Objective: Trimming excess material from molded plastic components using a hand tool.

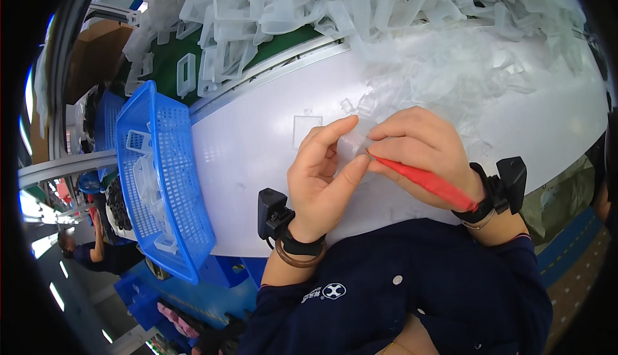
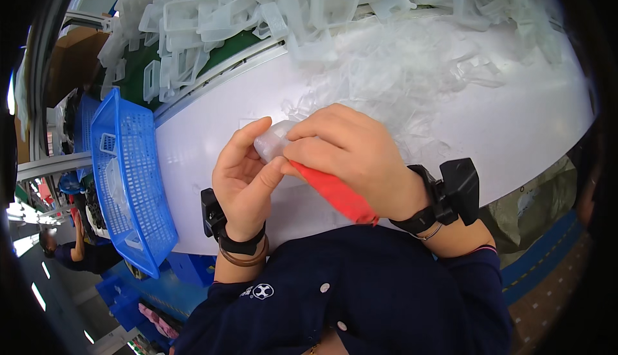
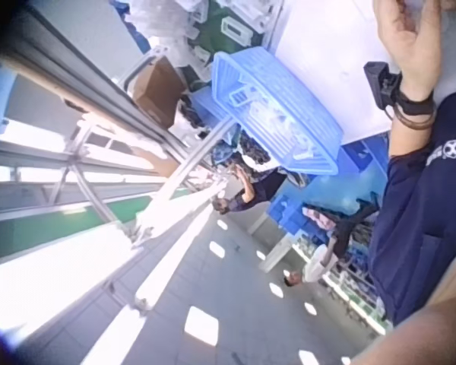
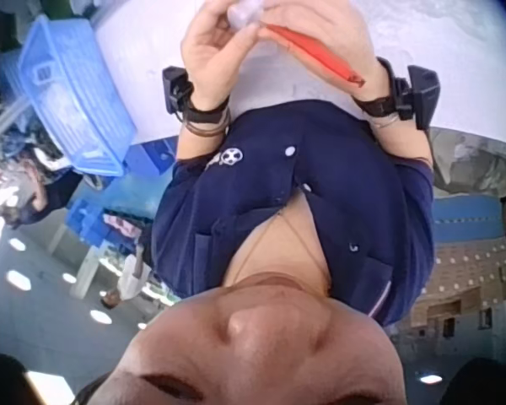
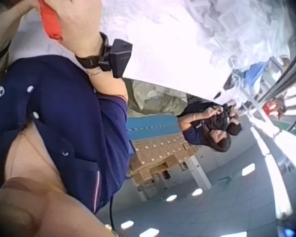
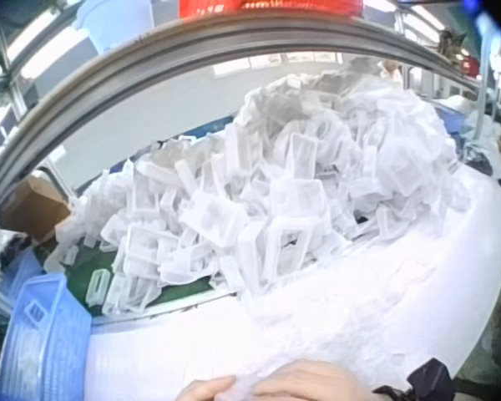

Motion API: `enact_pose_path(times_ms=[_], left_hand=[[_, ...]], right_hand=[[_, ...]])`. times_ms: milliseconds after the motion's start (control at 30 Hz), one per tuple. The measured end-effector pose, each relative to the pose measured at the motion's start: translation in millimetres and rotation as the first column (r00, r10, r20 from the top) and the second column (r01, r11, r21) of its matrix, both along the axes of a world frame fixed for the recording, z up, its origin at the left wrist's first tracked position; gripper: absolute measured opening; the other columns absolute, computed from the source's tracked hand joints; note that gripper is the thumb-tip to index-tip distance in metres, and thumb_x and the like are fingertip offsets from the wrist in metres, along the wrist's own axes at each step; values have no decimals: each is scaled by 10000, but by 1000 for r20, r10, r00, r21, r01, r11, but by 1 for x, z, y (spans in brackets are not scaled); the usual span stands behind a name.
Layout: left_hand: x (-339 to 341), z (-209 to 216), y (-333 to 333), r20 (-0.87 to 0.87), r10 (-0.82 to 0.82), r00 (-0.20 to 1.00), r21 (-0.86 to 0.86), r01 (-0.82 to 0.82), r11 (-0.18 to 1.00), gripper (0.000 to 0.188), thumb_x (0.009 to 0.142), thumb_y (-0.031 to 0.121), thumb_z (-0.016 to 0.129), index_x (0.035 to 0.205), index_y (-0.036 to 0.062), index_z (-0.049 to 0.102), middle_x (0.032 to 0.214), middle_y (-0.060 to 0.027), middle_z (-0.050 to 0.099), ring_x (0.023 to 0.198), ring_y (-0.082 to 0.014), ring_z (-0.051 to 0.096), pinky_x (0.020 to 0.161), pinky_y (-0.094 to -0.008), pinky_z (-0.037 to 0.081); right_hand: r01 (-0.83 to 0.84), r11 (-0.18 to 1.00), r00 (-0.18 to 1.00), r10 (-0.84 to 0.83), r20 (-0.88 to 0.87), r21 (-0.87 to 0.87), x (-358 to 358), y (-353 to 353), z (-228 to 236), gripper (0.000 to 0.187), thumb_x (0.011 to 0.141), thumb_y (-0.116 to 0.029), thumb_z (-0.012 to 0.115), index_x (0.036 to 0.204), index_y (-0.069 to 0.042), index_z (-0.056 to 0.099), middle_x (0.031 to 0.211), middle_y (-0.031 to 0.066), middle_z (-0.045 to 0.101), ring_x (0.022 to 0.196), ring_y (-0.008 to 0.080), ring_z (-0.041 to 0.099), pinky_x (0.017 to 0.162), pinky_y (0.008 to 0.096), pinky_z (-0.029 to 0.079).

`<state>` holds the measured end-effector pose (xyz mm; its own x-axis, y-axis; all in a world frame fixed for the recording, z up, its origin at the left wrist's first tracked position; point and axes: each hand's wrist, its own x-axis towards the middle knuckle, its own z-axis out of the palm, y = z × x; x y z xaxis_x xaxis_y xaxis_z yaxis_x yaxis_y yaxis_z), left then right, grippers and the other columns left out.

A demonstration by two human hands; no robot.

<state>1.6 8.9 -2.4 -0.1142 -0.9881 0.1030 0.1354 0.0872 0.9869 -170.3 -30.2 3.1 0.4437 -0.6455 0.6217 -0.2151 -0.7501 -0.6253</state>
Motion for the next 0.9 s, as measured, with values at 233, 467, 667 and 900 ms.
enact_pose_path(times_ms=[233, 467, 667, 900], left_hand=[[1, 6, 0, -161, -57, 985, 172, 85, 981, 330, 758, -88, 559, 1084, -59, 510, 1063, -92, 519, 1011, -155, 486, 904, -276, 359], [-5, 11, 4, -162, -169, 972, 133, 191, 972, 309, 759, -84, 560, 1062, -49, 518, 1025, -97, 531, 996, -147, 492, 905, -263, 354], [-8, 6, 6, 202, 49, 978, -34, -43, 998, 278, 738, -8, 637, 1000, 4, 547, 995, -69, 537, 918, -113, 519, 704, -235, 421], [3, 5, -4, 621, 425, 659, -557, -10, 830, 324, 646, -17, 675, 948, 45, 575, 760, -58, 587, 626, -159, 554, 578, -238, 430]], right_hand=[[374, 884, 925, -377, 44, -280, -23, -14, 11, 235, 641, -22, 697, 848, 6, 588, 840, 137, 610, 698, 280, 591, 614, 314, 483], [481, 877, 850, -467, 244, 3, -30, -16, 12, 151, 779, -12, 612, 918, 40, 583, 836, 129, 617, 730, 215, 609, 634, 271, 487], [-151, 784, 810, -251, 530, 602, -2, 6, 23, 124, 873, -40, 493, 947, 58, 511, 883, 149, 596, 754, 202, 644, 626, 249, 521], [-476, 421, 757, -249, 604, 772, 0, 10, 25, 172, 908, -134, 443, 948, 32, 462, 881, 174, 590, 749, 243, 647, 594, 286, 538]])
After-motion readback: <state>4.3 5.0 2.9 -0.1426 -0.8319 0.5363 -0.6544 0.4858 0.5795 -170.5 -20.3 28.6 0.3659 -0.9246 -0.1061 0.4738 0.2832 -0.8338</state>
